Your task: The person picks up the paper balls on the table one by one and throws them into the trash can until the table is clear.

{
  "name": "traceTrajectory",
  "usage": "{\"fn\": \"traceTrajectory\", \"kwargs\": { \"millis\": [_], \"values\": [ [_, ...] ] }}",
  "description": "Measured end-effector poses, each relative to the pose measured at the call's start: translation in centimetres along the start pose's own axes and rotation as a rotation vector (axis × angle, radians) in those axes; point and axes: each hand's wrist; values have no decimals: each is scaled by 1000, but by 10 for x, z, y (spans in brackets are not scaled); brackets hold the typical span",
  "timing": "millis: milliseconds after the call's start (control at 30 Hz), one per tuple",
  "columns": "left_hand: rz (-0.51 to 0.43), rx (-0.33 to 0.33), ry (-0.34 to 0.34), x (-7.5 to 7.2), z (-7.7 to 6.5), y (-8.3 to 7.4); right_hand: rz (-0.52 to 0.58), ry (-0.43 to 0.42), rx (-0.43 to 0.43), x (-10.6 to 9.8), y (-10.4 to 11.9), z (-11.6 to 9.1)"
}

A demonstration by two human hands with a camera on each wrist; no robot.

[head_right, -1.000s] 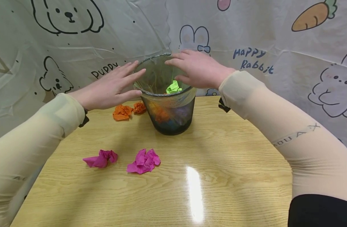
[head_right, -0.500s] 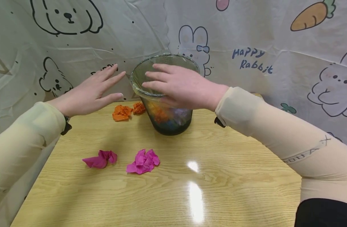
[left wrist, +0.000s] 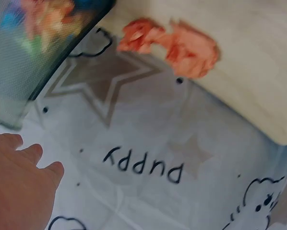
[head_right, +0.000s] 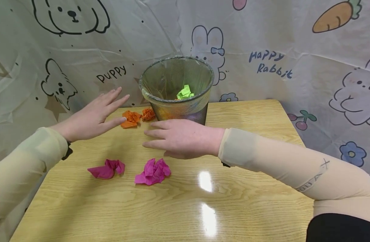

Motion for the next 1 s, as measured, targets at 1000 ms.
{"fn": "traceTrajectory", "kwargs": {
  "millis": [1000],
  "values": [
    [-49,43,68,106,-35,-11,28,222,15,121,48,10]
  ]
}}
Point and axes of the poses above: each hand's wrist, its own z-axis towards the middle knuckle, its own x-axis out of the palm, y = z × x, and after that the axes turned 12 degrees about x, right-handed
